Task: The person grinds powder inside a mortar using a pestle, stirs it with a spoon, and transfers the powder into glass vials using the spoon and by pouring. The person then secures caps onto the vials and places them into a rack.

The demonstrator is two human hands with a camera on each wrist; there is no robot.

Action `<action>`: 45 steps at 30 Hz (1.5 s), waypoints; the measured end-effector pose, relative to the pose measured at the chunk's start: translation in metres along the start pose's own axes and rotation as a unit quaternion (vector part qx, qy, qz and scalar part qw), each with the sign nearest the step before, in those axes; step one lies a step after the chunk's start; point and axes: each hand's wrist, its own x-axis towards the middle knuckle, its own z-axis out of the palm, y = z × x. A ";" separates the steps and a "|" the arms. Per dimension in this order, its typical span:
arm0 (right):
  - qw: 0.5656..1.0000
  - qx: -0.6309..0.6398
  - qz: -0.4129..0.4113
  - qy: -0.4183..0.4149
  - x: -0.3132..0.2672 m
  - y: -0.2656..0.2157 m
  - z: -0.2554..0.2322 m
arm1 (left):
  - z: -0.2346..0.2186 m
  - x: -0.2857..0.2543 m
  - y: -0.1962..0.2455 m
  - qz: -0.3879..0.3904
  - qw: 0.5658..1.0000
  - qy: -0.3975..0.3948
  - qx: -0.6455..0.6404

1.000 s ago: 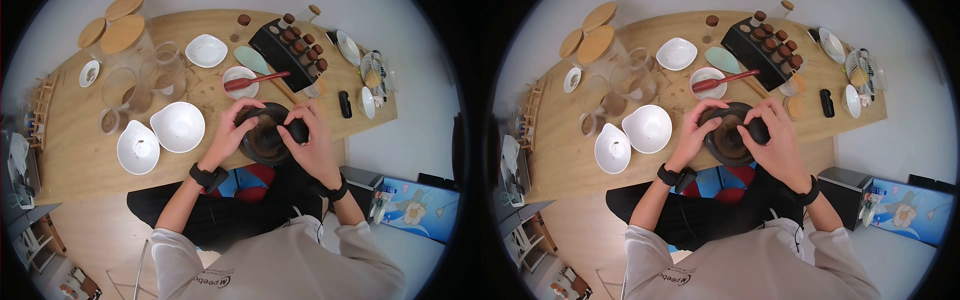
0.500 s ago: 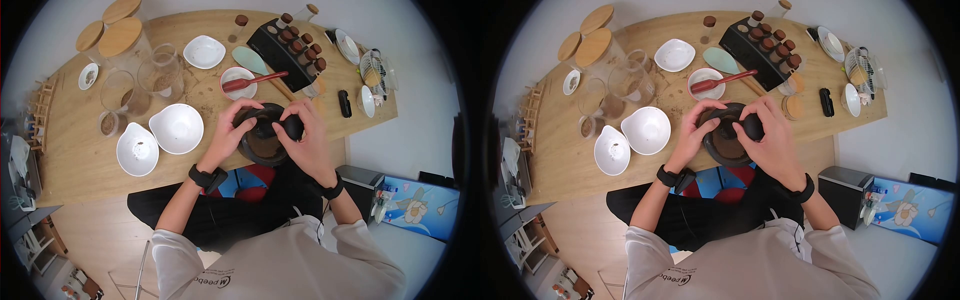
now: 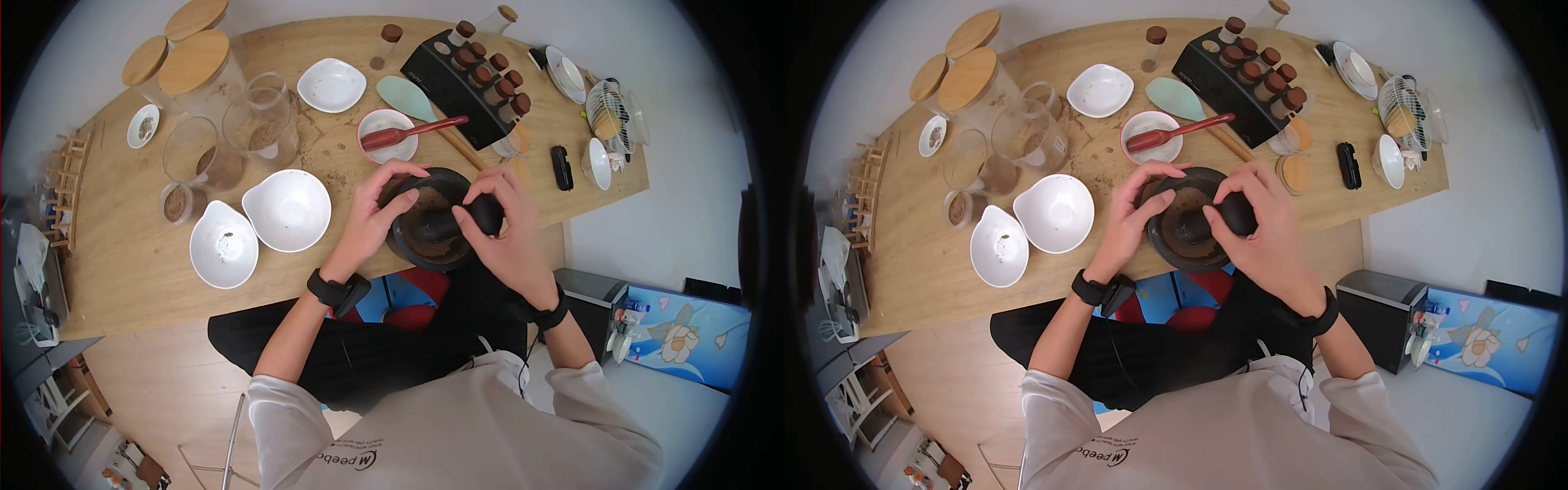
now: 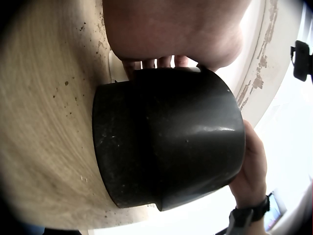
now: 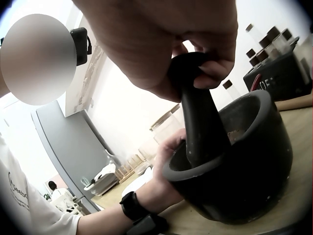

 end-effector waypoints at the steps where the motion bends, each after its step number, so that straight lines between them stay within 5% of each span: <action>1: 1.000 0.000 0.000 0.000 0.001 -0.001 0.001 | 0.000 -0.001 0.000 -0.014 1.000 0.003 -0.006; 16: 0.998 0.015 0.054 0.004 0.000 -0.014 0.008 | 0.000 0.001 0.001 0.010 1.000 -0.007 -0.003; 18: 0.999 0.014 -0.002 -0.029 -0.003 -0.013 0.004 | 0.001 0.001 0.001 0.010 1.000 -0.006 -0.003; 45: 0.999 -0.008 0.025 -0.021 0.000 -0.014 0.005 | -0.001 0.001 0.001 -0.003 1.000 -0.012 -0.017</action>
